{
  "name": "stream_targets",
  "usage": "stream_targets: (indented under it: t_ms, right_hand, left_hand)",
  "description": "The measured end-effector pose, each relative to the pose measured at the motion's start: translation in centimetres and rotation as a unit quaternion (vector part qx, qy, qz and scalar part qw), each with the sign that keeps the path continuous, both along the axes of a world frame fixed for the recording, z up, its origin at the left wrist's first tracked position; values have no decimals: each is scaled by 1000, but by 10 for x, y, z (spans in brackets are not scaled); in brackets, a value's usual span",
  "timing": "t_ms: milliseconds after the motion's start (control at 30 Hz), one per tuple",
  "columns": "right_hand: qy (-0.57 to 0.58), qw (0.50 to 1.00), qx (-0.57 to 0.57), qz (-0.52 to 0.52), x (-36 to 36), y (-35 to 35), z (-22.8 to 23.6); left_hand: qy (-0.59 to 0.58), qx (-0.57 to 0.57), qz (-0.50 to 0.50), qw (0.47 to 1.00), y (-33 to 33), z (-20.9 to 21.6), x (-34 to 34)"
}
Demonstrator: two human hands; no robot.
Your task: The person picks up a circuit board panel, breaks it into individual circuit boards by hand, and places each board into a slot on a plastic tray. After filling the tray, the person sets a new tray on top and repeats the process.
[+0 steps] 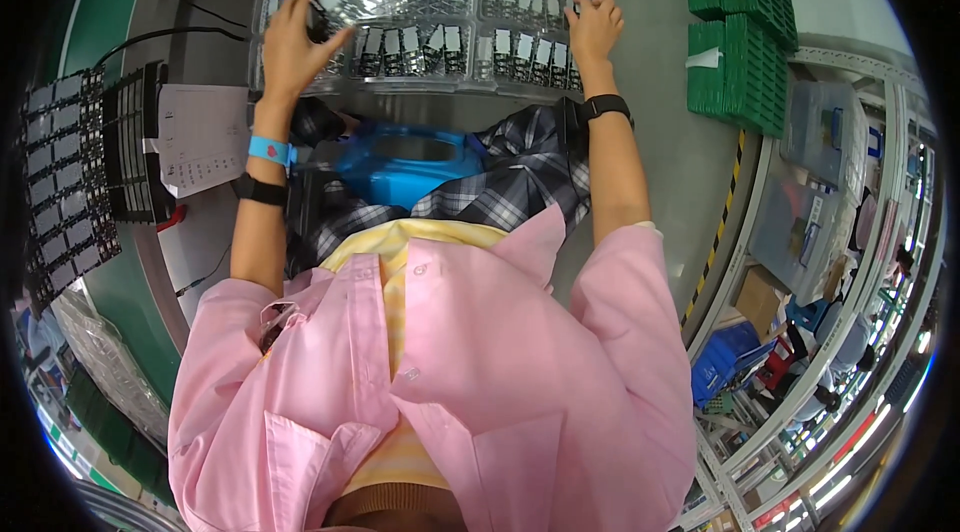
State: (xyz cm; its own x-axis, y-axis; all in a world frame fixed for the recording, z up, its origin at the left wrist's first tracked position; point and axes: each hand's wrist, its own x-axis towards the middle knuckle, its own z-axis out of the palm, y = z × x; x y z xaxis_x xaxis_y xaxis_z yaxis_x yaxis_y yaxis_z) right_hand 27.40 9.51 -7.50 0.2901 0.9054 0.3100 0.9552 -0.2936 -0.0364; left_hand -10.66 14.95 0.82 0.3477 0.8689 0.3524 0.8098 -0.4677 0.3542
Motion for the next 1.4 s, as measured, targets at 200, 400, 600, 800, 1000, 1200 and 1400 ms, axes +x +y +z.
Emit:
stream_targets:
  t_ms: [200, 400, 600, 800, 1000, 1200, 1400]
  right_hand:
    - [462, 883, 83, 3, -45, 2, 56]
    - [549, 827, 88, 77, -140, -55, 82]
    - [430, 892, 124, 62, -189, -76, 88]
    - [402, 907, 115, 43, -200, -89, 94]
    - [408, 901, 125, 77, -199, -89, 87]
    - [628, 773, 95, 7, -185, -88, 60]
    - [427, 887, 132, -118, -30, -19, 16]
  left_hand:
    - [-7, -9, -128, 992, -39, 38, 24]
    - [52, -98, -244, 963, -62, 43, 42]
    - [-8, -80, -205, 976, -81, 41, 64]
    - [-25, -65, -75, 995, -101, 27, 89]
    - [-1, -71, -83, 994, -103, 20, 86]
    - [-164, -248, -127, 946, -95, 29, 80]
    - [-216, -273, -54, 936, -80, 46, 63]
